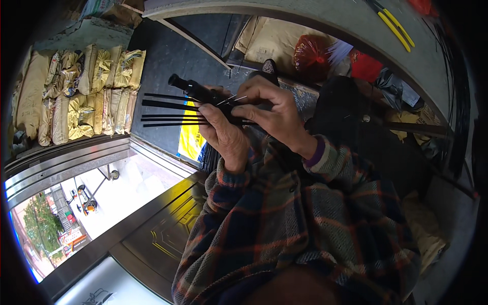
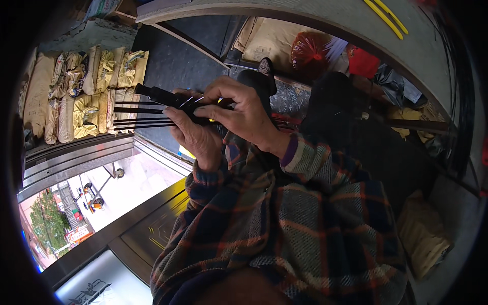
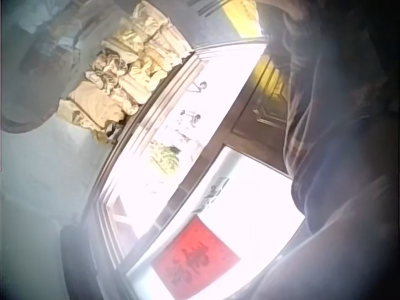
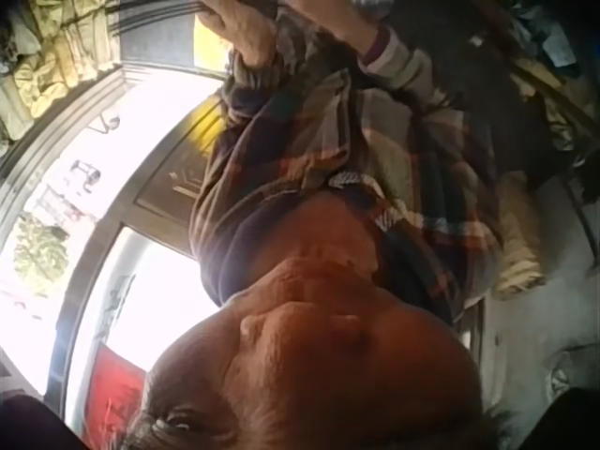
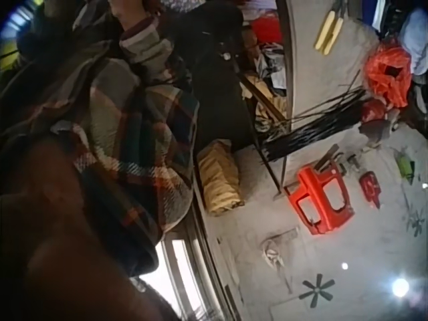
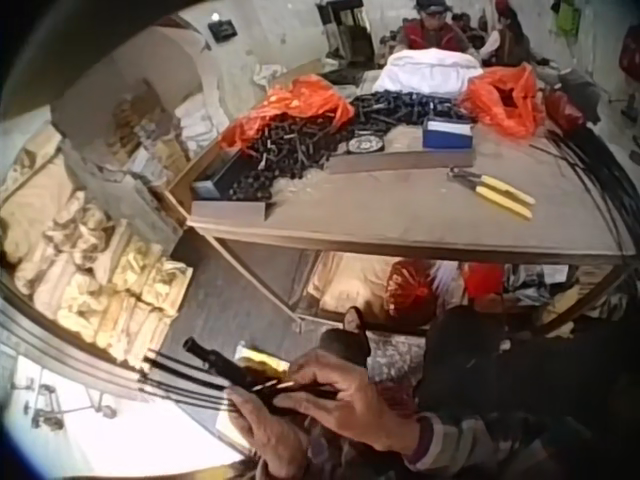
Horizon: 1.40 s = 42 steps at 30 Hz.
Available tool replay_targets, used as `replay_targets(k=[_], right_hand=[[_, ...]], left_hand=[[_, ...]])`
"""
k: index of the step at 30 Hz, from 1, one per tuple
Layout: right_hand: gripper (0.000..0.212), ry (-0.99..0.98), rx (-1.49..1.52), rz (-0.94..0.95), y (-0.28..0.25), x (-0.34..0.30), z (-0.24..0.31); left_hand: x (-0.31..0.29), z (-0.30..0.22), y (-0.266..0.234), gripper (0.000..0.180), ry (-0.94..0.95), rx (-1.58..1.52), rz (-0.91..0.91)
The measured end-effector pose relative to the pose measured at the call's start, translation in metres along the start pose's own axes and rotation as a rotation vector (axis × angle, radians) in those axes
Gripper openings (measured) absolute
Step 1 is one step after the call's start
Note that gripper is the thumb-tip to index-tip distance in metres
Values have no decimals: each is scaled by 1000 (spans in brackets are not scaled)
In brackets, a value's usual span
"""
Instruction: Bundling and securing multiple black electrical wires using ties and specialized pliers.
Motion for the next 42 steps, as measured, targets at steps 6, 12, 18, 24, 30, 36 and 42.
replay_targets(k=[6, 12, 18, 24, 30, 36, 42], right_hand=[[11, -24, -57, -14, -4, -1, 6], [11, -85, -138, -39, 0, -5, 10], [12, -149, -168, -38, 0, -4, 16], [14, -154, -184, -18, -1, -6, 16], [16, -172, -198, -36, 4, -3, 13], [13, -47, -174, 15, 2, 2, 8], [14, 203, -7, 94, 1, 7, -8]], left_hand=[[-4, -2, 1, 47, 74, 79, -10], [-5, 3, -2, 43, 78, 109, 51], [-6, 4, -2, 43, 88, 93, 59], [-5, 1, -2, 44, 98, 82, 12], [-5, 3, -4, 44, 68, 64, 1], [-4, -1, -2, 42, 82, 28, 2], [-5, -3, -1, 35, 59, 22, 62]])
Point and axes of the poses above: each hand's wrist, its own x-axis towards the middle knuckle, its own y-axis out of the palm, z = x × y, the point moved 7 cm from there along x, towards the middle knuckle, and after that the axes turned 10 degrees about -z, right-handed, at the moved point
